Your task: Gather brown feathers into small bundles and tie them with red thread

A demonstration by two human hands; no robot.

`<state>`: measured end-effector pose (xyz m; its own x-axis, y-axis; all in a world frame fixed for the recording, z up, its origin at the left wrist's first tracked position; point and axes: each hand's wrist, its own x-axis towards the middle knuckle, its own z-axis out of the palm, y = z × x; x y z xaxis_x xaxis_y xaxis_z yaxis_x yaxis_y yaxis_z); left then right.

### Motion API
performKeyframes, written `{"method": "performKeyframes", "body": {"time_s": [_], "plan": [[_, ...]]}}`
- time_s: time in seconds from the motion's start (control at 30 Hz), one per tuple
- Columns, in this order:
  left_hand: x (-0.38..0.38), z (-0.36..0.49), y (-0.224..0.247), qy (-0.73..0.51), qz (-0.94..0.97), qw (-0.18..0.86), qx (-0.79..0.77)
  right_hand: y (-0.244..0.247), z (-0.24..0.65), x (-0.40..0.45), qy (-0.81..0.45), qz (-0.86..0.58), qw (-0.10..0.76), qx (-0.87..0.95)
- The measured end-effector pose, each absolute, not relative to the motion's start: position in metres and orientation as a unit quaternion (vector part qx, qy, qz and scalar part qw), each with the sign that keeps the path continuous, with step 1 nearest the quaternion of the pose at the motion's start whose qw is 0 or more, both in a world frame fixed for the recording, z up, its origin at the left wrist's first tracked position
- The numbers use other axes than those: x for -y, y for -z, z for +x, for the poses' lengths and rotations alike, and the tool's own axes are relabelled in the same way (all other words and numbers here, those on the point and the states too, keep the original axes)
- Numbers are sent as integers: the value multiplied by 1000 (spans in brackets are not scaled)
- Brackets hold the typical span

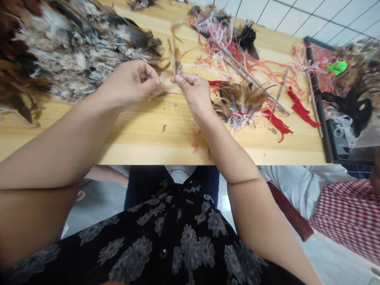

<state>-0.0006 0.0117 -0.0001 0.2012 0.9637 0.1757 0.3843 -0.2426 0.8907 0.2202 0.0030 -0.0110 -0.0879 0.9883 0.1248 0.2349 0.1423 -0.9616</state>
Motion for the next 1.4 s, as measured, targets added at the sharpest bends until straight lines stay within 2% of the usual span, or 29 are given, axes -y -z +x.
{"method": "performKeyframes", "body": {"time_s": [0.07, 0.13, 0.53, 0.77, 0.93, 1.2, 1.3, 1.4], "plan": [[-10, 4, -6, -417, 632, 453, -471, 18, 223, -6, -414, -491, 452, 619], [-7, 9, -11, -441, 600, 493, -450, 24, 224, -9, -423, -478, 453, 622], [6, 28, -16, -476, 595, 450, -466, 27, 218, -3, -479, -454, 460, 594], [6, 28, -3, -522, 573, 502, -383, 31, 212, -3, -508, -437, 447, 592], [-1, 22, 7, -521, 588, 483, -387, 19, 203, 8, -528, -435, 444, 578], [8, 16, -14, -492, 564, 562, -353, 13, 201, 12, -494, -449, 415, 618], [4, 11, -18, -490, 574, 533, -384, 5, 203, 13, -476, -465, 404, 628], [-2, 4, -20, -500, 596, 447, -442, -2, 206, 15, -459, -479, 394, 636]]}}
